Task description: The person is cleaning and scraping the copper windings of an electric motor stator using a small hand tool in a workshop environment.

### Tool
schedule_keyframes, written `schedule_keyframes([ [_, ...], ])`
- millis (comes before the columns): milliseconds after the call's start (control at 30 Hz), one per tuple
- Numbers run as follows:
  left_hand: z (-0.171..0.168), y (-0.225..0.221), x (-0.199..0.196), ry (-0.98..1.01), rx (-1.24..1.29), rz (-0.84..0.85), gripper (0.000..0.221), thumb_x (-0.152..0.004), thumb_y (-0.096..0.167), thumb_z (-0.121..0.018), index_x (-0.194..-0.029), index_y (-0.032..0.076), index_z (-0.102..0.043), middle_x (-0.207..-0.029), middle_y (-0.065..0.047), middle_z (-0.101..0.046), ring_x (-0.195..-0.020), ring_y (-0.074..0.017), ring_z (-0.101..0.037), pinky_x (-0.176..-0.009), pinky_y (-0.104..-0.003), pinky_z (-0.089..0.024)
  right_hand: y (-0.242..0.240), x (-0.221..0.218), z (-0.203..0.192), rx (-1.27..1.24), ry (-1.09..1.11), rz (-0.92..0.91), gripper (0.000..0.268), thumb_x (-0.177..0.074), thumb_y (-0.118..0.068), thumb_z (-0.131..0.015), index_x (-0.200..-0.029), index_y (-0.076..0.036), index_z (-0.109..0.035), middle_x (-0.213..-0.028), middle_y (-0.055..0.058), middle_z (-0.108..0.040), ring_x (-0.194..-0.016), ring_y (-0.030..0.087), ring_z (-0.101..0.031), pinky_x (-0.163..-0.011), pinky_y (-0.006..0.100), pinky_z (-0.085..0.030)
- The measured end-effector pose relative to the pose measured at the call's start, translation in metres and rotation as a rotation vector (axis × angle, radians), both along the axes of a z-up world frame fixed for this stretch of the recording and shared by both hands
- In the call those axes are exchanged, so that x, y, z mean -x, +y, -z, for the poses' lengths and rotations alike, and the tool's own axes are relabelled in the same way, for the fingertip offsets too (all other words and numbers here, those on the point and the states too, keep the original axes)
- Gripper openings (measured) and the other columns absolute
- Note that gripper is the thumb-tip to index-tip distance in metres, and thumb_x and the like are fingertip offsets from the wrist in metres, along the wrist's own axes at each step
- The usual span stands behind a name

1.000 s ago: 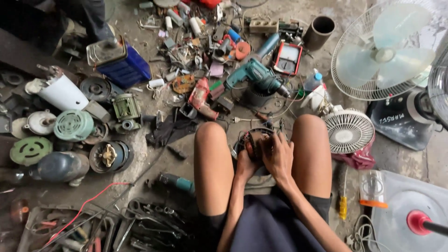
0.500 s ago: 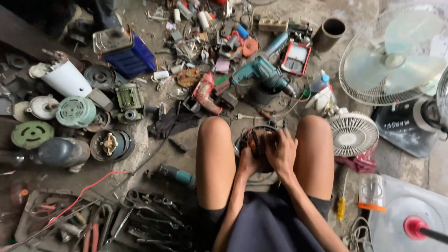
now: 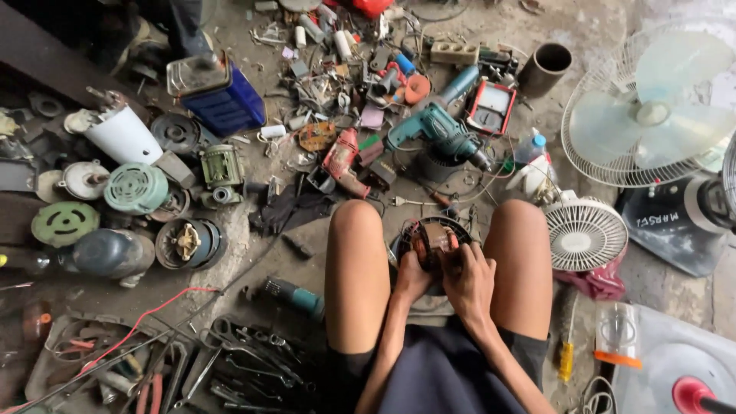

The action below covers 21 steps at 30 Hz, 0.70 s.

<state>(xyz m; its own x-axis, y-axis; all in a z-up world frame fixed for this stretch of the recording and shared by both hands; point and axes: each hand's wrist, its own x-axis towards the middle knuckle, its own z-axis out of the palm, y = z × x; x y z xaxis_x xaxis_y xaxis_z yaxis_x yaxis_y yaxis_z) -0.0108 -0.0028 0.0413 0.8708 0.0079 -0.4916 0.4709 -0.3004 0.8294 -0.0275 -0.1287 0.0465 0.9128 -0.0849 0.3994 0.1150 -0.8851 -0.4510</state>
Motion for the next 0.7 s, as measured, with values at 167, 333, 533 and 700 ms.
schedule_keyframes([
  [167, 0.005, 0.001, 0.000, -0.051, 0.082, -0.009, 0.035, -0.083, 0.026, -0.069, -0.086, -0.008, -0.071, -0.086, -0.026, -0.071, -0.092, -0.0366, -0.072, -0.076, -0.044, -0.054, 0.008, -0.025, -0.021, -0.047, -0.043, 0.011, 0.033, -0.097, -0.038, -0.072, -0.081, -0.017, -0.052, -0.077, 0.001, -0.047, -0.072, 0.027, -0.060, -0.069, 0.036, -0.040],
  [333, 0.012, 0.001, -0.011, -0.086, 0.111, -0.039, 0.026, -0.078, 0.022, -0.073, -0.080, -0.004, -0.072, -0.078, -0.021, -0.070, -0.083, -0.0304, -0.071, -0.072, -0.040, -0.055, 0.004, -0.017, -0.007, 0.017, -0.031, 0.017, 0.037, -0.091, -0.046, -0.074, -0.080, -0.019, -0.052, -0.076, -0.001, -0.047, -0.074, 0.025, -0.061, -0.070, 0.034, -0.042],
  [533, 0.029, 0.005, -0.006, -0.130, 0.100, -0.019, 0.028, -0.077, 0.023, -0.075, -0.084, -0.005, -0.075, -0.080, -0.025, -0.070, -0.084, -0.0352, -0.072, -0.070, -0.036, -0.054, 0.009, -0.027, -0.008, -0.038, -0.053, 0.031, 0.033, -0.092, -0.040, -0.075, -0.083, -0.016, -0.054, -0.077, 0.001, -0.049, -0.073, 0.027, -0.061, -0.071, 0.037, -0.040],
  [700, 0.053, 0.003, -0.010, -0.118, 0.091, -0.048, 0.030, -0.073, 0.024, -0.078, -0.082, -0.004, -0.075, -0.079, -0.022, -0.072, -0.084, -0.0363, -0.073, -0.069, -0.036, -0.055, 0.000, -0.023, 0.016, 0.003, -0.014, 0.019, 0.036, -0.091, -0.047, -0.072, -0.080, -0.019, -0.051, -0.077, 0.001, -0.049, -0.076, 0.027, -0.062, -0.073, 0.037, -0.041],
])
